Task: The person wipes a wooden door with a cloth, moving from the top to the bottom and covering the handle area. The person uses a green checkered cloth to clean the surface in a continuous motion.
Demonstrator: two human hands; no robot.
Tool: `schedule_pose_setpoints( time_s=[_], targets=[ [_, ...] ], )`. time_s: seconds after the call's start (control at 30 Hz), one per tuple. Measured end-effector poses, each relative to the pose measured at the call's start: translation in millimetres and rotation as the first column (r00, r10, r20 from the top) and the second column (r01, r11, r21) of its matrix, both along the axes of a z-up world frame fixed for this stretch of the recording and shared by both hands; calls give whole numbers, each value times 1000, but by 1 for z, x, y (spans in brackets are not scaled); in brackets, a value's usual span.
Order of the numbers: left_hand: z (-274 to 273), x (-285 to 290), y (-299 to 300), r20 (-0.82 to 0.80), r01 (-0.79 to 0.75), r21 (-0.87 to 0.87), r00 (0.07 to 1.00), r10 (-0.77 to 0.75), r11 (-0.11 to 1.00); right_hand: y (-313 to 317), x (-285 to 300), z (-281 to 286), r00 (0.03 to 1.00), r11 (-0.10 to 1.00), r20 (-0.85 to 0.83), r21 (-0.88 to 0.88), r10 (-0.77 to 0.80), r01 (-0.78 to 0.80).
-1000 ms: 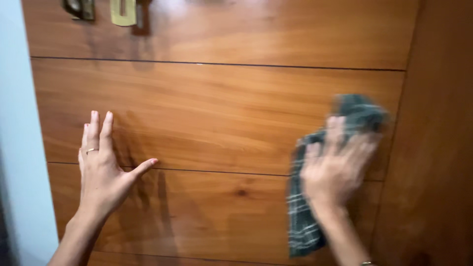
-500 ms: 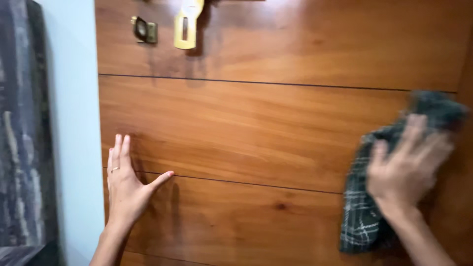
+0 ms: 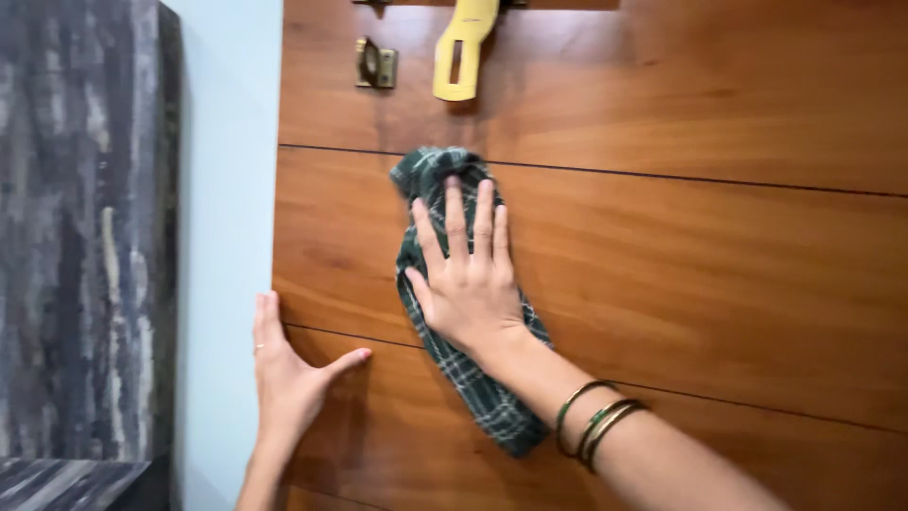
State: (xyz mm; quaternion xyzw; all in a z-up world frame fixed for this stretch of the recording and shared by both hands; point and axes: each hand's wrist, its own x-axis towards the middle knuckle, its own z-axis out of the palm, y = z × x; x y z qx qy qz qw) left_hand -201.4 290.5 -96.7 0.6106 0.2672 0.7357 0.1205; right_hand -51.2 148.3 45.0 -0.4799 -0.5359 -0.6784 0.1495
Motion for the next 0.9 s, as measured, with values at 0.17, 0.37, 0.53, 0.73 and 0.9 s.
schedule_pose_setpoints(
  time_s=[0.17, 0.37, 0.53, 0.73, 0.9],
  targets=[
    [0, -9, -7, -31, 18, -60, 999, -20, 998, -52, 36, 9, 998, 998, -28, 30, -54, 55],
    [0, -31, -15, -49, 161, -169, 984, -171, 972, -70, 49, -8, 973, 964, -201, 214, -115, 159],
    [2, -43, -6, 164, 448, -218, 892, -420, 867, 25, -5, -9, 990, 980, -127, 181, -64, 87],
    [-7, -42, 7, 196, 484, -101, 866, -459, 869, 86, -76, 6, 998, 999, 49, -3, 38, -38],
    [-13, -47, 13, 286, 629, -80, 757, -587, 773, 115, -87, 13, 987, 995, 137, -62, 88, -81]
  ],
)
